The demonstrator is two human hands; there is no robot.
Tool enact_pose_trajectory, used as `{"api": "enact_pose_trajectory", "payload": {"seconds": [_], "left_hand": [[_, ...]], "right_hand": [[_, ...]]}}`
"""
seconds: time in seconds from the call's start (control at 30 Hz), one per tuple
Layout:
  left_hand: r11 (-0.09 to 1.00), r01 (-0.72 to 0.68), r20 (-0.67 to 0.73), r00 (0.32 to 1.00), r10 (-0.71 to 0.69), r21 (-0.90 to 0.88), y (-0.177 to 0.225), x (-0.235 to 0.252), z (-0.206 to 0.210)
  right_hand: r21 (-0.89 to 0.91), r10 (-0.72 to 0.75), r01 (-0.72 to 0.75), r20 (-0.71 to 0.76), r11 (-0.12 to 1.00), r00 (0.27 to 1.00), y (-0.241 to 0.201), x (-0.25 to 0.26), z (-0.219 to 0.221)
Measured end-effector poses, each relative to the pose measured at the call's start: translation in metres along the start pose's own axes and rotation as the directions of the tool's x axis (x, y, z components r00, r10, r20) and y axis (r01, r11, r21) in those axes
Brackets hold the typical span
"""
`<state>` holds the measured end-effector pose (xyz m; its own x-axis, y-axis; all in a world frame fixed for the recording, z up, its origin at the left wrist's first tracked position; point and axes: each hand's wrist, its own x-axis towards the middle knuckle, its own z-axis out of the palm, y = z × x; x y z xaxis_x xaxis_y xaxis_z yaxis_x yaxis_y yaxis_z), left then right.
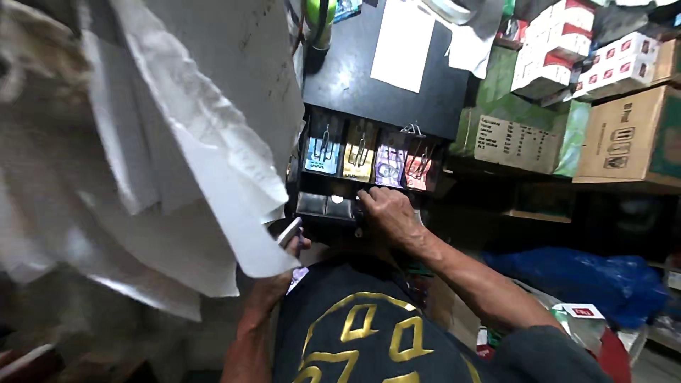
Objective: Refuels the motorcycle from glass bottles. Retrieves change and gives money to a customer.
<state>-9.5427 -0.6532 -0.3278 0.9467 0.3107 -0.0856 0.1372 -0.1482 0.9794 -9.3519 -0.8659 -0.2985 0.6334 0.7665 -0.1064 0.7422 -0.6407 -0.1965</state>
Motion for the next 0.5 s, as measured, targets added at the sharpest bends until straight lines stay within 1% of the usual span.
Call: {"api": "enact_pose_trajectory", "payload": {"seconds": [0.1,0.13,0.27,0.4,0.5], "left_hand": [[1.000,0.020,0.036,0.999,-0.020,-0.003,-0.005,0.000,0.006],[1.000,0.025,0.045,0.999,-0.025,0.001,-0.007,0.000,0.007],[0.997,0.045,0.047,0.998,-0.048,0.068,-0.014,0.002,0.007],[0.995,0.020,0.049,0.998,-0.025,0.099,-0.016,0.007,0.003],[0.994,0.013,0.062,0.998,-0.019,0.108,-0.014,0.012,0.002]], "right_hand": [[-0.082,0.072,-0.062,0.125,0.995,0.990,-0.003,0.012,0.005],[-0.091,0.071,-0.059,0.136,0.994,0.988,-0.001,0.014,0.006],[-0.083,0.009,-0.003,0.073,0.997,0.997,0.008,0.012,0.012],[-0.080,0.058,-0.055,0.040,0.995,0.997,0.003,0.009,0.006],[-0.099,0.083,-0.075,0.074,0.992,0.994,0.000,0.011,0.007]]}}
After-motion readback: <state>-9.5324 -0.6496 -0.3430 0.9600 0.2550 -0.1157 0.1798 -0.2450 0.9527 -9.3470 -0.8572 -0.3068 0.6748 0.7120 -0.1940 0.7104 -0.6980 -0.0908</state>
